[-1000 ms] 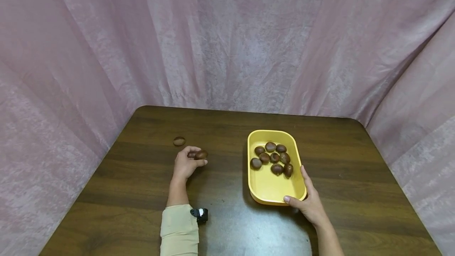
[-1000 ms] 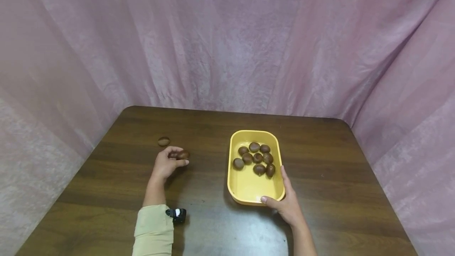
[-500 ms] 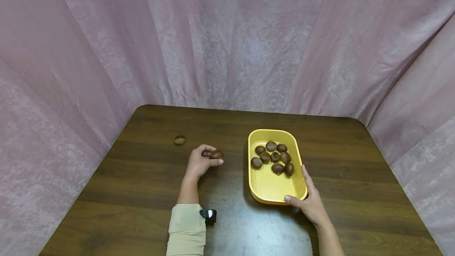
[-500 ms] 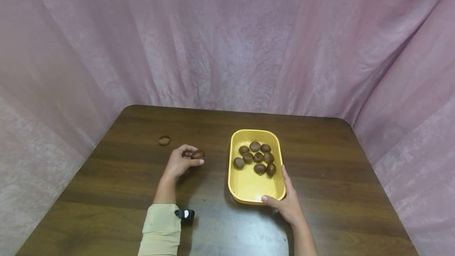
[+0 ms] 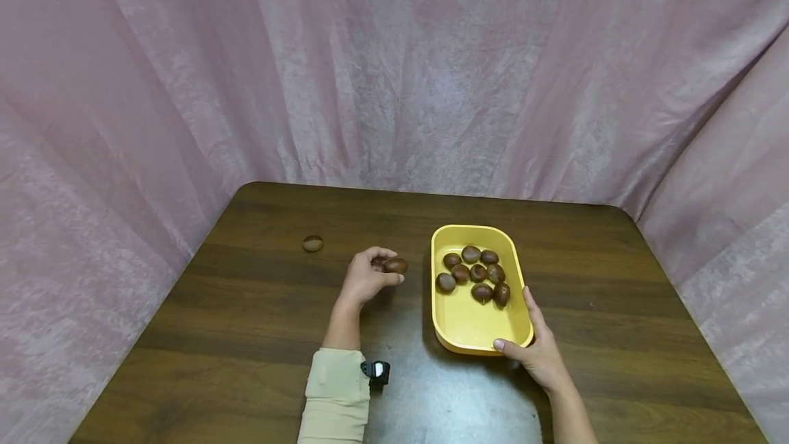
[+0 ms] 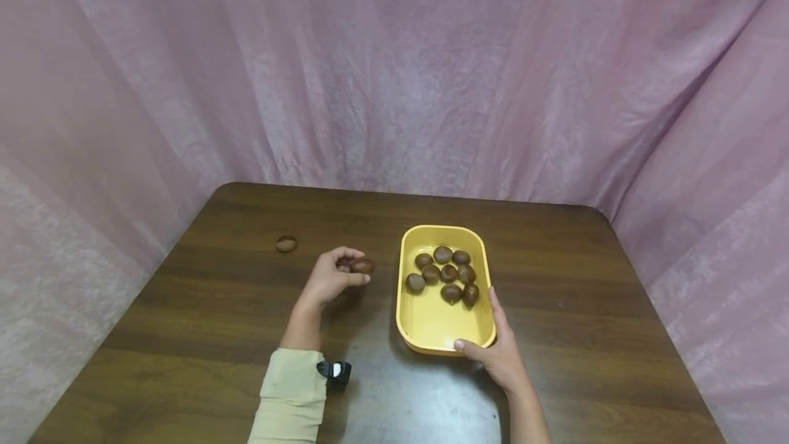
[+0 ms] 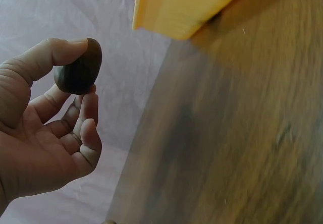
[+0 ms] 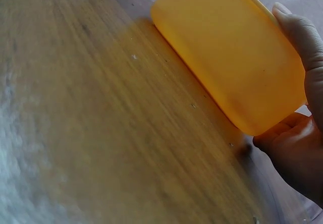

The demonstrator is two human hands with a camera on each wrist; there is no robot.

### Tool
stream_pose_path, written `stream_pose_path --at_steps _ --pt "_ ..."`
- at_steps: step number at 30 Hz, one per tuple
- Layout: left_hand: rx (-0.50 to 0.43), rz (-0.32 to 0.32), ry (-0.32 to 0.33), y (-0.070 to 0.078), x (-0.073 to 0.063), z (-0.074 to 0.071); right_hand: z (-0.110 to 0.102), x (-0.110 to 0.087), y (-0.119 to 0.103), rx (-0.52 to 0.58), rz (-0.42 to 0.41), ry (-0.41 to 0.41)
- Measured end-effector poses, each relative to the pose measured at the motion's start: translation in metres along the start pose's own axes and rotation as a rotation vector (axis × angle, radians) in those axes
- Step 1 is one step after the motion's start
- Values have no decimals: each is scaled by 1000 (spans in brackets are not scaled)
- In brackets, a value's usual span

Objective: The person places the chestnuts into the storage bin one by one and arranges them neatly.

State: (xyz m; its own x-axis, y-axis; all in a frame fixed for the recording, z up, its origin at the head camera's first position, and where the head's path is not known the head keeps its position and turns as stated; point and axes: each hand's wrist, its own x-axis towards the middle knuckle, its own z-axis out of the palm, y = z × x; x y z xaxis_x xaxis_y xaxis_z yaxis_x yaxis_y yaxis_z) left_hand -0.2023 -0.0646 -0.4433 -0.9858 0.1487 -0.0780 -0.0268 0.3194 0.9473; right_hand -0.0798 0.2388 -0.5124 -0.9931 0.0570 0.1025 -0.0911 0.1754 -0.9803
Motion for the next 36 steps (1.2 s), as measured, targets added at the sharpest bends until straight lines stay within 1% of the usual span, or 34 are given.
stream_pose_path --at_steps 1,6,7,8,9,13,16,20,26,30,36 --pt "-4 5 -14 7 -3 0 0 0 0 -2 -1 0" --pt "-19 43 -71 16 0 8 0 -1 -2 -16 -8 2" --pt "-20 47 -85 17 1 10 0 -1 -2 -16 -8 2" --pt "-19 52 -94 13 6 13 0 -1 -2 -19 -7 4" --pt "-15 57 -107 14 6 14 0 0 -1 -23 -5 5" --pt "-14 48 -153 17 9 20 0 0 0 -21 0 4" --pt "-37 38 -196 20 10 25 0 0 0 -17 0 -1" --pt "-49 38 -250 27 13 31 1 0 0 -16 0 4" --pt "14 38 -310 37 19 41 0 -1 0 -26 2 4" --pt "83 46 -365 45 23 49 -1 -2 -1 -30 -6 11" --pt "150 23 -425 52 33 58 -1 0 -2 -43 4 5"
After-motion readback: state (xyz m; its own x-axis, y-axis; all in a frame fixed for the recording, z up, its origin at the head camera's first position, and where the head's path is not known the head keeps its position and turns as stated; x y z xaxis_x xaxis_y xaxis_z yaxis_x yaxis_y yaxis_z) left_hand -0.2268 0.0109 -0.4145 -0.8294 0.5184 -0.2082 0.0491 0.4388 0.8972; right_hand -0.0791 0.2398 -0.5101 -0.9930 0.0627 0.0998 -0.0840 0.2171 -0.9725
